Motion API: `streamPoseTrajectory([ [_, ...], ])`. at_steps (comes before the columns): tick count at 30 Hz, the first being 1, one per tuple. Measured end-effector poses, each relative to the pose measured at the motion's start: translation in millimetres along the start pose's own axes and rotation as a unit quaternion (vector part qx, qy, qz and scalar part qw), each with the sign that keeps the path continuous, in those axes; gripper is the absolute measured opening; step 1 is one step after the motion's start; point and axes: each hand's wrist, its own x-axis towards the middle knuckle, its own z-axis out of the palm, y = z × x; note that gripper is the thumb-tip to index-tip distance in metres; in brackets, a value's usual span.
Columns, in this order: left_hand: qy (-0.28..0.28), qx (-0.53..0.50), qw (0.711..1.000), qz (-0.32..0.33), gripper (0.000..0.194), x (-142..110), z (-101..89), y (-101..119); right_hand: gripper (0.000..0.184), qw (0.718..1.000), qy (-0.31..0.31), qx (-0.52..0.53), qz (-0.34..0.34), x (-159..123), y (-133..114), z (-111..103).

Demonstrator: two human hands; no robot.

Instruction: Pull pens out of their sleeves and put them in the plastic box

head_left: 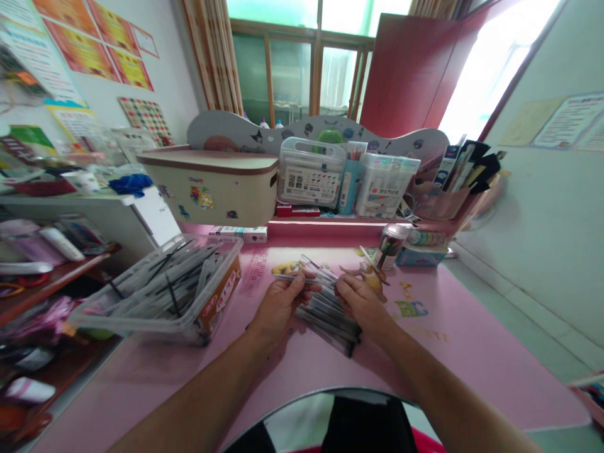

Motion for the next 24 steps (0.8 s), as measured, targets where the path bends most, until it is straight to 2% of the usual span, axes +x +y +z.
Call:
streamPoseTrajectory([
  [2,-0.002,-0.005,1.0,-0.003,0.031,0.3,-0.5,-0.4,0.026,0.998,0.006,0.066,-0.004,-0.4,-3.3,1.1],
  [4,-0.007,-0.012,1.0,-0.004,0.031,0.6,-0.6,-0.6,0.038,0.989,0.014,0.147,0.019,-0.8,-7.3,2.6],
  [6,-0.009,-0.017,1.0,0.0,0.029,0.7,-0.5,-0.9,0.043,0.974,0.012,0.213,0.074,-0.7,-9.9,3.6],
  [8,-0.005,-0.016,1.0,0.007,0.028,0.2,-0.5,-1.6,0.048,0.963,0.008,0.236,0.129,-0.2,-10.0,3.8],
  [10,-0.001,-0.006,1.0,0.01,0.028,-0.5,-0.9,-2.5,0.052,0.966,0.003,0.209,0.15,0.4,-8.1,3.6],
  [13,0.002,0.011,1.0,0.002,0.029,-1.6,-1.4,-3.2,0.05,0.981,-0.023,0.148,0.122,0.6,-5.4,3.4],
  [15,0.002,0.012,1.0,-0.004,0.032,-2.4,-1.0,-2.5,0.042,0.984,-0.036,0.146,0.098,0.4,-5.2,3.3],
  [20,0.008,0.0,1.0,0.005,0.03,-5.0,3.3,0.9,0.033,0.986,-0.011,0.153,0.068,-0.9,-6.5,1.8],
  [24,0.004,0.0,1.0,0.011,0.029,-4.8,4.5,1.6,0.044,0.997,-0.015,0.047,0.062,-2.3,-6.8,1.0],
])
